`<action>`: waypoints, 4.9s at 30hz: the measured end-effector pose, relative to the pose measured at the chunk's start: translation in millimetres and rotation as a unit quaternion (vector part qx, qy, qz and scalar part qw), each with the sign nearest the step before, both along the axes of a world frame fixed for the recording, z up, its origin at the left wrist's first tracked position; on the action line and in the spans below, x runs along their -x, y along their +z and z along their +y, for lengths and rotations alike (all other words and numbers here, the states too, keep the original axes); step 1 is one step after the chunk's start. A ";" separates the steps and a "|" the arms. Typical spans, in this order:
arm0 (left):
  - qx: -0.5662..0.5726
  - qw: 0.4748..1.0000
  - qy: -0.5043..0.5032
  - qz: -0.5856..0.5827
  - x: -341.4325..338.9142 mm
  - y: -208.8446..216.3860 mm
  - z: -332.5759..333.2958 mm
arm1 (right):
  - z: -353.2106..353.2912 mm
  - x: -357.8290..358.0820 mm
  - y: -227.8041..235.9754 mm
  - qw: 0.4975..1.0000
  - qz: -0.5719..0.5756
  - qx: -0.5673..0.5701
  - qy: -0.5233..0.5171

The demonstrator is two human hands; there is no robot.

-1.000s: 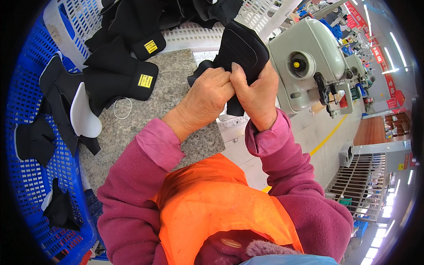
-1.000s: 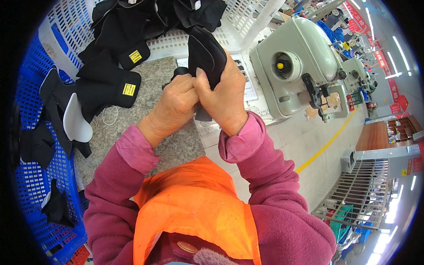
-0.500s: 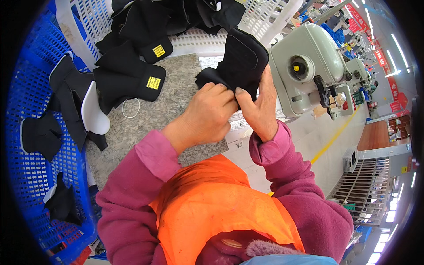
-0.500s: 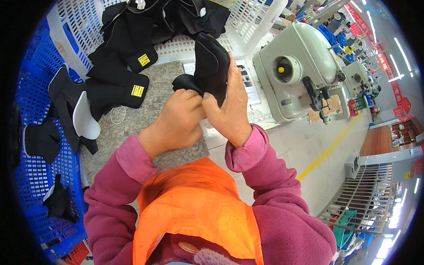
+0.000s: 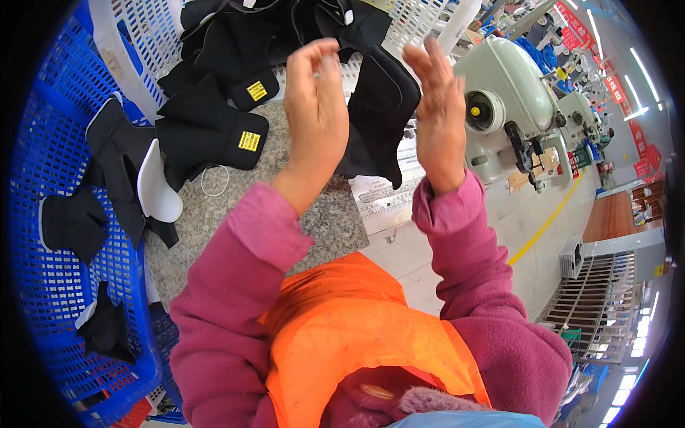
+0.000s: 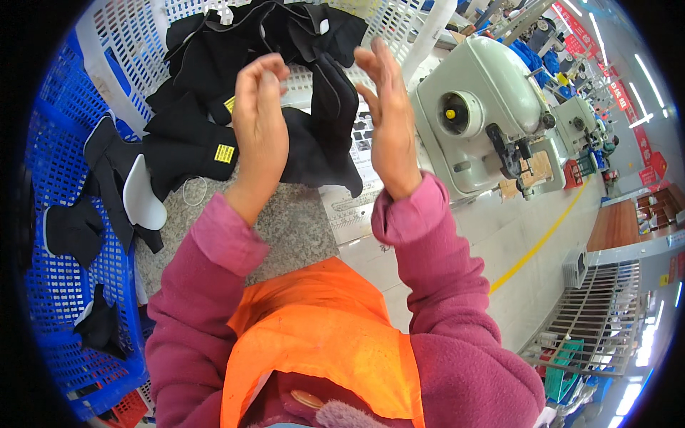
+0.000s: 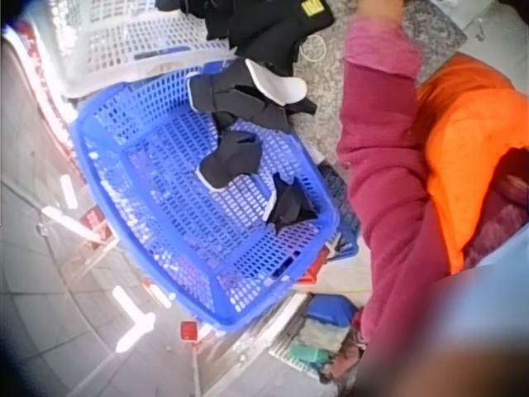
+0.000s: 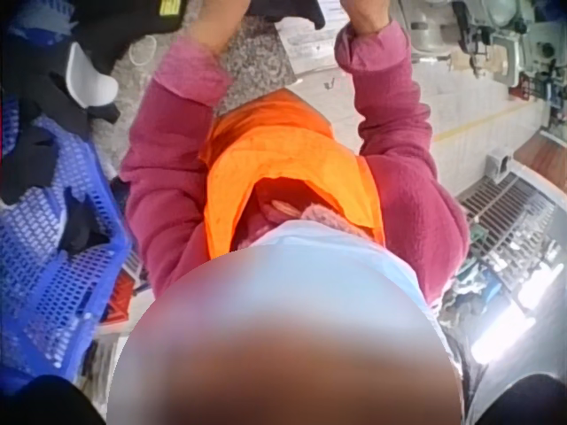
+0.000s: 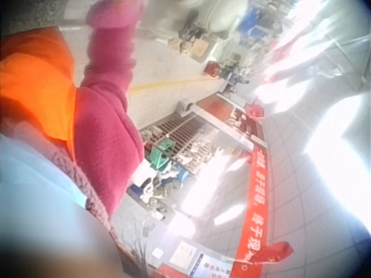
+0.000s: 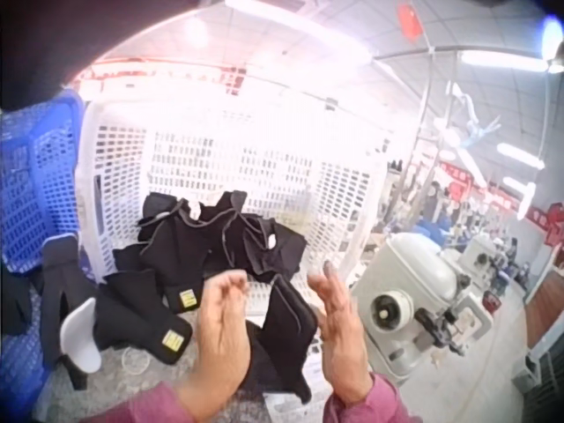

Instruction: The person picks black fabric footwear parts from a white basket, inserts white insoles, and folds the parts to align edges. The person places the assembled parts into a blue basket and repeats the process with additional parts.

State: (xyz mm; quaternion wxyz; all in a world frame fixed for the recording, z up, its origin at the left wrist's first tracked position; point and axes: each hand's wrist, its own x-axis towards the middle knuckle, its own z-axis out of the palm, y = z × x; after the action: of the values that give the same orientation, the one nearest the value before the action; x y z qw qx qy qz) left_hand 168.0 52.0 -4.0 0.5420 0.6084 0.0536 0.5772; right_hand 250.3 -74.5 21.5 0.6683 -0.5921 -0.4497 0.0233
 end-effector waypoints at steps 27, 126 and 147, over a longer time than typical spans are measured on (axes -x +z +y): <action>-0.105 0.991 0.080 0.018 1.1 -34.4 -9.3 | 48.1 -33.4 -24.6 0.935 -0.344 0.038 -0.075; -0.378 0.762 0.013 0.526 152.7 -105.3 30.1 | -11.9 60.4 -107.7 0.891 -0.261 0.195 0.317; -0.374 0.761 0.030 0.529 153.0 -111.9 29.1 | -36.9 78.8 -107.7 0.918 -0.194 0.318 0.135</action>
State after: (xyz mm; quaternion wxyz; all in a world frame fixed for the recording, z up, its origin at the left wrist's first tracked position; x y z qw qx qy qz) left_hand 15.0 81.2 -115.8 0.1389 0.9697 0.1298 0.1535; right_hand 171.4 -111.4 -86.2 0.3348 -0.6997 -0.6155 0.1395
